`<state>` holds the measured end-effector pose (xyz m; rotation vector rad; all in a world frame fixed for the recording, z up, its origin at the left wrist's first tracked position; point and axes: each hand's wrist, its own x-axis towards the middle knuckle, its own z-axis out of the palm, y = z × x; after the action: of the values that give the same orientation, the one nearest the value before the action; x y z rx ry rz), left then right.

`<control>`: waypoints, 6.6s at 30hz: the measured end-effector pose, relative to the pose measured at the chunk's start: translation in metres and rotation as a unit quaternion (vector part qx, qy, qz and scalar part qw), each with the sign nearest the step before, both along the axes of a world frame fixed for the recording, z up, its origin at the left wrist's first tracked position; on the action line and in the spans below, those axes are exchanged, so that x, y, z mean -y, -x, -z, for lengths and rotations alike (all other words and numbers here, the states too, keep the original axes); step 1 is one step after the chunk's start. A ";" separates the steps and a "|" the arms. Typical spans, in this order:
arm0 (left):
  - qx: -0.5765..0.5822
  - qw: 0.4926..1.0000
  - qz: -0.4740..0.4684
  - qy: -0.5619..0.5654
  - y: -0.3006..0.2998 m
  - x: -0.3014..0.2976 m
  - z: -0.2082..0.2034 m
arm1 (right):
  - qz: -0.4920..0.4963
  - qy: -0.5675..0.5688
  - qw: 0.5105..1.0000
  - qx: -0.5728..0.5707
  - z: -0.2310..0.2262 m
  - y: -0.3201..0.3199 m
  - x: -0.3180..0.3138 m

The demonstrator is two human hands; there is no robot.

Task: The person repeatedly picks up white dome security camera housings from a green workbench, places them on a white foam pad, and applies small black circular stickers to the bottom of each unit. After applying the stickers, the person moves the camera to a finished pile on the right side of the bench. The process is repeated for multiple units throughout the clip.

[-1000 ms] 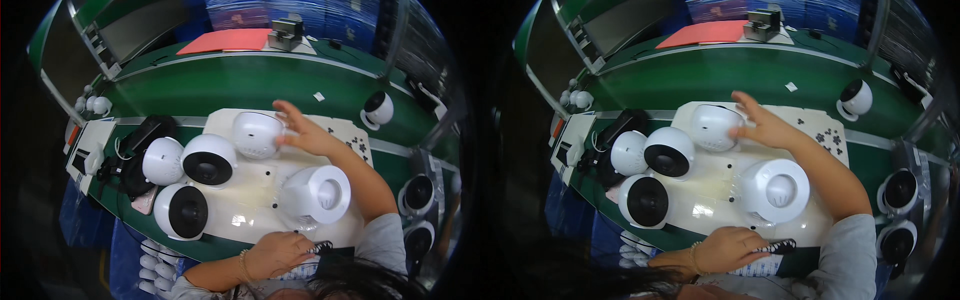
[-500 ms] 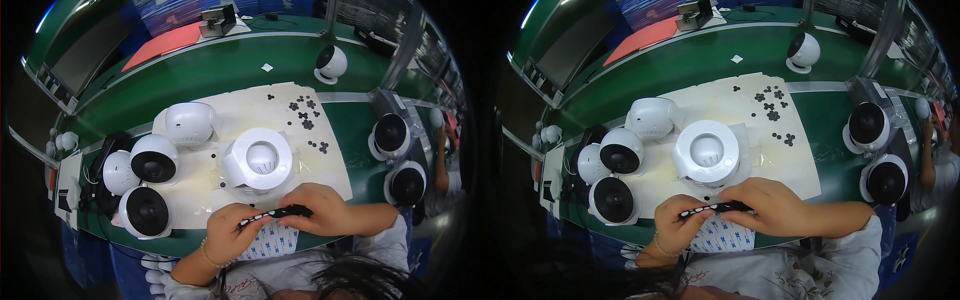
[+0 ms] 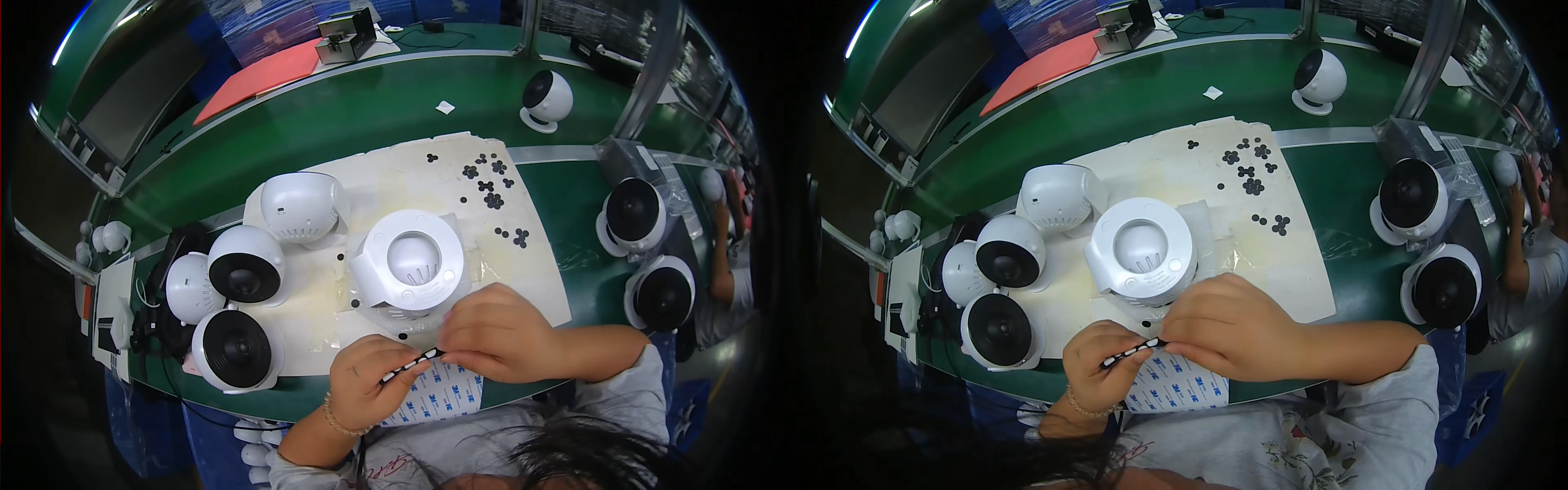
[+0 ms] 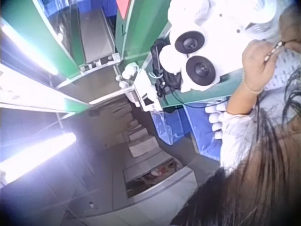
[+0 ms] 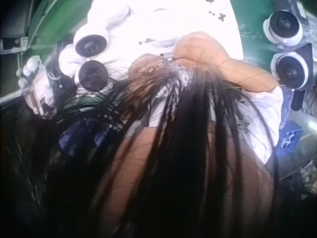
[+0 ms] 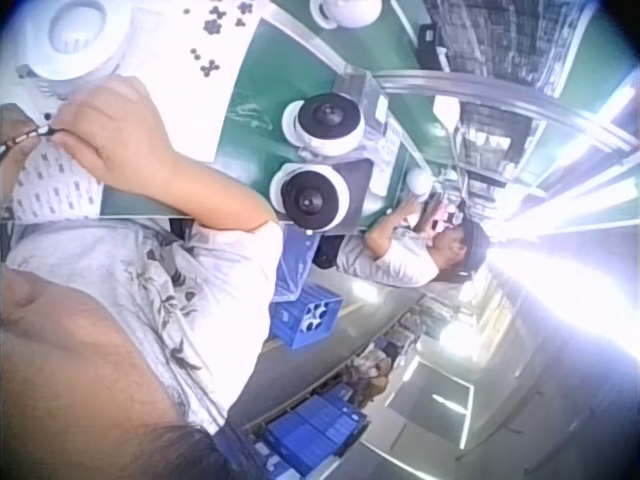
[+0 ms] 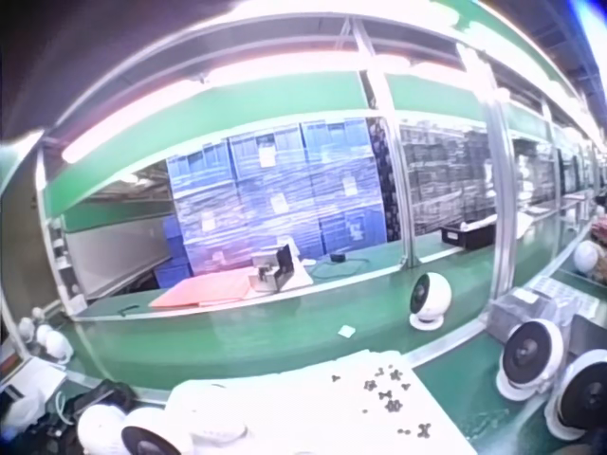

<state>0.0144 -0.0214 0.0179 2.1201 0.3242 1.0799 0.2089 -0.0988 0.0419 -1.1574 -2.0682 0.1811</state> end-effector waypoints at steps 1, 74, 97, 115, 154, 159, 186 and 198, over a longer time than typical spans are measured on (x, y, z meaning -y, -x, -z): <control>-0.003 1.000 -0.002 0.001 0.000 0.000 0.000 | 0.004 -0.055 0.998 0.042 -0.001 -0.001 0.001; -0.038 0.999 -0.023 0.003 0.001 0.002 -0.003 | -0.054 -0.081 0.995 0.024 0.003 0.005 0.002; -0.062 0.982 -0.141 -0.111 0.007 0.004 -0.008 | -0.117 0.025 0.977 -0.174 -0.005 -0.005 -0.004; -0.144 0.966 -0.129 -0.171 0.007 0.001 -0.002 | -0.032 0.111 0.936 -0.334 -0.014 -0.024 -0.071; -0.126 0.963 -0.133 -0.196 0.003 -0.001 -0.002 | 0.079 -0.097 0.985 0.123 -0.020 -0.005 -0.055; -0.131 0.960 -0.140 -0.206 0.004 0.000 -0.006 | 0.070 -0.035 0.997 -0.025 -0.009 -0.016 -0.037; -0.129 0.959 -0.151 -0.200 0.001 0.001 0.000 | 0.179 -0.162 0.948 0.208 0.014 -0.005 -0.011; -0.052 0.975 -0.145 -0.160 0.002 0.002 0.001 | 0.024 0.060 0.996 -0.063 0.007 -0.002 0.006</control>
<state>0.0125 -0.0237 0.0165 2.4769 0.5559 1.2579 0.2110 -0.1045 0.0349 -1.2343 -1.9403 0.3509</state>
